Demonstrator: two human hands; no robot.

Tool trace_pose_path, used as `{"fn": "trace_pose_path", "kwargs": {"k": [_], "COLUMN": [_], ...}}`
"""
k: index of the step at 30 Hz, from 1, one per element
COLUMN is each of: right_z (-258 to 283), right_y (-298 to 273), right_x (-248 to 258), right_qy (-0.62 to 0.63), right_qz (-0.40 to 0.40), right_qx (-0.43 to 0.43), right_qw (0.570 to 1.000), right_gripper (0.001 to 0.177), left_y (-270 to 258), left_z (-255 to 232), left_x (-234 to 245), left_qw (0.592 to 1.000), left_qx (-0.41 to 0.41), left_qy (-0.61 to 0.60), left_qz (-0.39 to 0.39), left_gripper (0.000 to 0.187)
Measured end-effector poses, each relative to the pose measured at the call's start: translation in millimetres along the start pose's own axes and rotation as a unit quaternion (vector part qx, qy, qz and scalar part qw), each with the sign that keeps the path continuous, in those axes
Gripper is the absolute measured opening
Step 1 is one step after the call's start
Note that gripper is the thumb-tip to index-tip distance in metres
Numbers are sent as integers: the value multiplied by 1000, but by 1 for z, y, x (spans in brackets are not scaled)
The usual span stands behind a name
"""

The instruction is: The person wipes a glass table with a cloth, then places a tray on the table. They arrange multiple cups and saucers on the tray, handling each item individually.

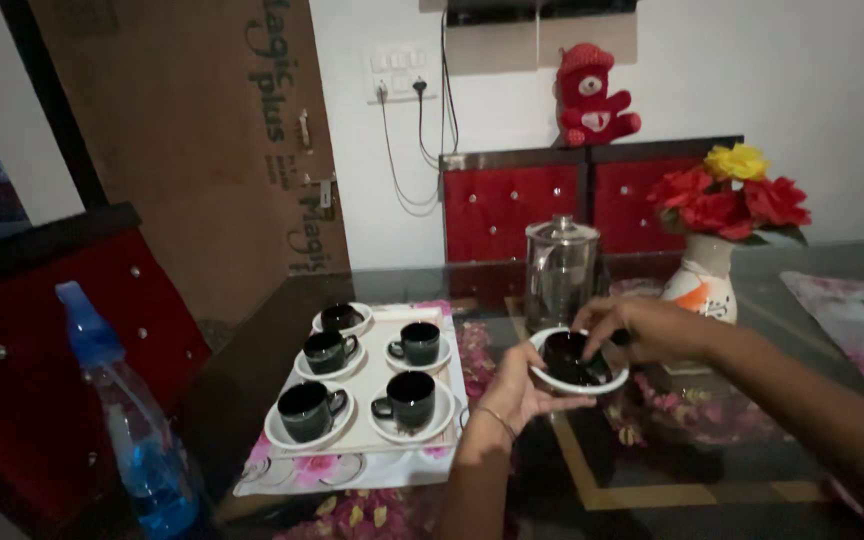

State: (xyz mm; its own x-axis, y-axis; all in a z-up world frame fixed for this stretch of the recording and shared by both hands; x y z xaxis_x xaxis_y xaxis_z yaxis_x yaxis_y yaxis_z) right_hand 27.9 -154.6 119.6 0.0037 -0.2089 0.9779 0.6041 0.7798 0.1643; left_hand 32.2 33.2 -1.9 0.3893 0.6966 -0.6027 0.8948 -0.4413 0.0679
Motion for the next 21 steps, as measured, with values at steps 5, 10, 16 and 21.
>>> {"fn": "trace_pose_path", "kwargs": {"k": [5,10,16,21], "right_z": [10,26,27,30], "right_y": [5,13,23,27], "right_x": [-2,-13,-32,-38], "right_qy": [-74,-133,-210,-185], "right_qz": [-49,-128,-131,-123], "right_qx": [-45,-54,-71,-170], "right_qw": [995,981,966,960], "right_gripper": [31,34,31,34], "left_y": [3,10,30,38], "left_z": [-3,7,25,33], "left_x": [0,0,11,16], "left_qw": [999,999,998,998], "left_qx": [-46,-26,-36,-34], "left_qy": [19,-30,-58,-46], "left_qz": [11,7,6,6], "left_gripper": [61,59,60,63]}}
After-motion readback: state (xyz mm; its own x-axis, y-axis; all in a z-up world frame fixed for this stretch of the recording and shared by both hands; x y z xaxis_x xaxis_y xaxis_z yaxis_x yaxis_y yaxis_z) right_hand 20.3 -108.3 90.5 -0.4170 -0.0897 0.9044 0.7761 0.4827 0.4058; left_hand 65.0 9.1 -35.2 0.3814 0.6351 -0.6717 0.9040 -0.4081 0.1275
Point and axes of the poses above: each hand's wrist, its own y-axis towards the middle knuckle, its own x-axis out of the back of the hand, z = x × y, the point moved 2 cm from there along y, towards the middle knuckle, and after that the axes turned 1 degree about x, right-handed, at the moved point
